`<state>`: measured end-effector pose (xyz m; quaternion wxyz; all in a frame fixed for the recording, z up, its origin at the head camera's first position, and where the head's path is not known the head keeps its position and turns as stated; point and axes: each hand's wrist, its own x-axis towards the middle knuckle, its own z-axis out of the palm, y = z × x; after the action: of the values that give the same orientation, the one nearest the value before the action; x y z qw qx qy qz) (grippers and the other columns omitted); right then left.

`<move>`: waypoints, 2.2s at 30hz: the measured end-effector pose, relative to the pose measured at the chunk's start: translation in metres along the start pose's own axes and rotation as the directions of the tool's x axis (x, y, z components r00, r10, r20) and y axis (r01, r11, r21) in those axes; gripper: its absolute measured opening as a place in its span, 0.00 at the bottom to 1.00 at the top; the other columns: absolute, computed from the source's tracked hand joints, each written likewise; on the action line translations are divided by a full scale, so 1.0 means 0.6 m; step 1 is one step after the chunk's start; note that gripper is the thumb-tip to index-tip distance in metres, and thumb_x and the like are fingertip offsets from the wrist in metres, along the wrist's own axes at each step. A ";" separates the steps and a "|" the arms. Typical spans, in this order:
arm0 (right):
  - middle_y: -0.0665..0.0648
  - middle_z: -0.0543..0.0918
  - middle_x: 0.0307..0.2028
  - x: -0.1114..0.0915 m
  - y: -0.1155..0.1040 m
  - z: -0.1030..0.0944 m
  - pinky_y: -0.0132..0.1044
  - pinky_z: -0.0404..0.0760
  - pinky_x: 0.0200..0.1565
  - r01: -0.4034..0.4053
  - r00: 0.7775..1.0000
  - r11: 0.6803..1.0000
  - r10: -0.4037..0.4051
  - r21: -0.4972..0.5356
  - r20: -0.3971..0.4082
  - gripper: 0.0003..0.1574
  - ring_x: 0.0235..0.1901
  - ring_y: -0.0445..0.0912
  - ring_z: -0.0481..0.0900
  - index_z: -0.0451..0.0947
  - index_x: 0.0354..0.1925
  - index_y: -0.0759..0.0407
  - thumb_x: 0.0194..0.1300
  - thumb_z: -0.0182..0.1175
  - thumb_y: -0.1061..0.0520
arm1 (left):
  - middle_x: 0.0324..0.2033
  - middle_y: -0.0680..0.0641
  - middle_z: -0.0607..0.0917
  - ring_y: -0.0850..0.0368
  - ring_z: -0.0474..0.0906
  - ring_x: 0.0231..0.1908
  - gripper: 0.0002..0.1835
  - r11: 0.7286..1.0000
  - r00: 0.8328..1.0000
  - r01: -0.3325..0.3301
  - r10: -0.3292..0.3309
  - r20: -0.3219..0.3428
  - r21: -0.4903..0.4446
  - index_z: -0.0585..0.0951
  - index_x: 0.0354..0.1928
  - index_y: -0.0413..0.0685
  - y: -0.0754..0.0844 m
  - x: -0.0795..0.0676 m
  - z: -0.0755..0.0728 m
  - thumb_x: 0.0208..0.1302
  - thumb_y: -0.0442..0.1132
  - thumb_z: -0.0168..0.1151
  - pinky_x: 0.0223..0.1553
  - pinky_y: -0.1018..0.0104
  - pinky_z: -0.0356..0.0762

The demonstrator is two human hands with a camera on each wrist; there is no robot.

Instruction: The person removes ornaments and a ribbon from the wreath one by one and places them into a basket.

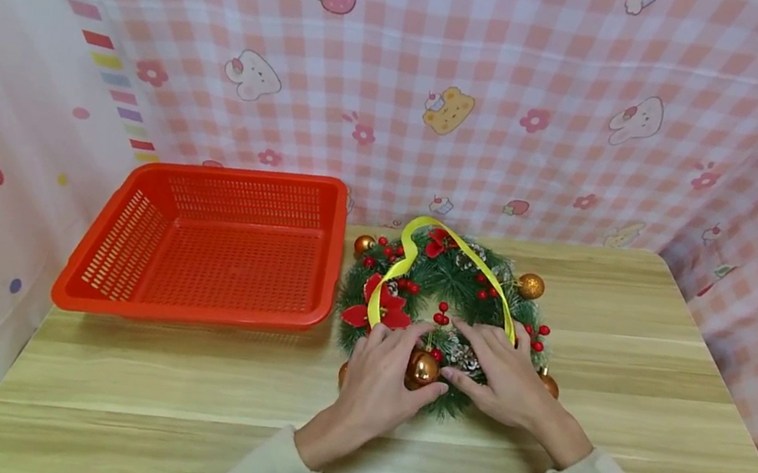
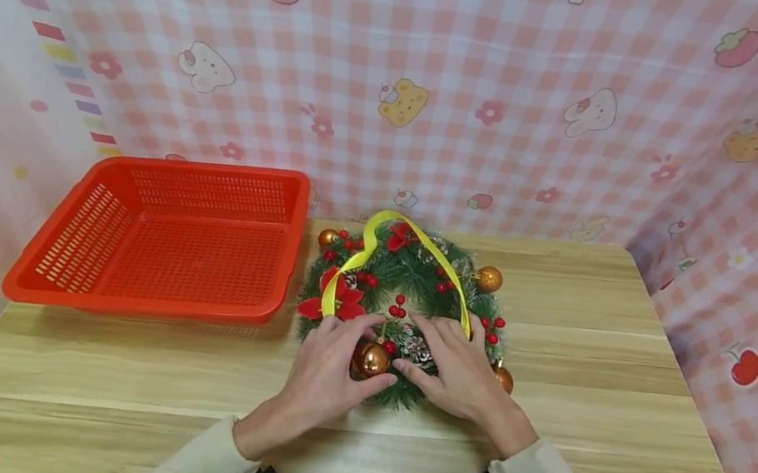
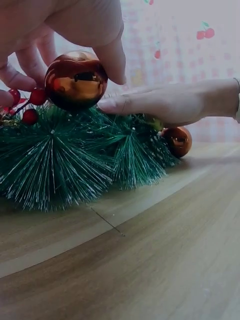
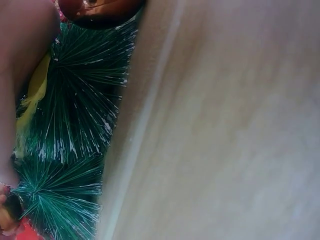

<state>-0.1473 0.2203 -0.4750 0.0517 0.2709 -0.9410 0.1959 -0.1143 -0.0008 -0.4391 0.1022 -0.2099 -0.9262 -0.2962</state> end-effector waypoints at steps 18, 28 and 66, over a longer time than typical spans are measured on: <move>0.60 0.75 0.61 -0.001 0.004 -0.001 0.68 0.42 0.67 0.009 1.000 1.000 -0.009 0.005 0.007 0.44 0.62 0.54 0.70 0.63 0.72 0.56 0.68 0.58 0.35 | 0.45 0.51 0.85 0.55 0.77 0.40 0.26 0.971 0.997 0.057 -0.044 0.062 -0.231 0.75 0.61 0.56 -0.015 0.041 -0.046 0.60 0.46 0.67 0.29 0.68 0.74; 0.59 0.76 0.60 -0.002 0.003 -0.002 0.67 0.43 0.67 0.011 1.000 1.000 -0.011 0.009 0.007 0.45 0.62 0.54 0.70 0.63 0.72 0.57 0.68 0.58 0.35 | 0.47 0.48 0.83 0.56 0.80 0.41 0.26 0.963 0.997 0.014 0.008 0.081 -0.267 0.73 0.62 0.52 -0.027 0.060 -0.039 0.61 0.39 0.64 0.36 0.67 0.78; 0.58 0.75 0.62 0.000 0.001 -0.004 0.67 0.42 0.68 0.017 1.000 1.000 -0.017 -0.003 0.020 0.45 0.63 0.53 0.70 0.63 0.72 0.56 0.68 0.57 0.34 | 0.56 0.44 0.78 0.54 0.77 0.48 0.25 0.911 0.983 0.077 -0.001 0.184 -0.405 0.69 0.68 0.50 -0.037 0.105 -0.012 0.70 0.36 0.56 0.50 0.57 0.76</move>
<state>-0.1477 0.2214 -0.4727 0.0445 0.2807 -0.9395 0.1915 -0.1801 -0.0009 -0.4248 -0.0339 -0.2338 -0.8528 -0.4657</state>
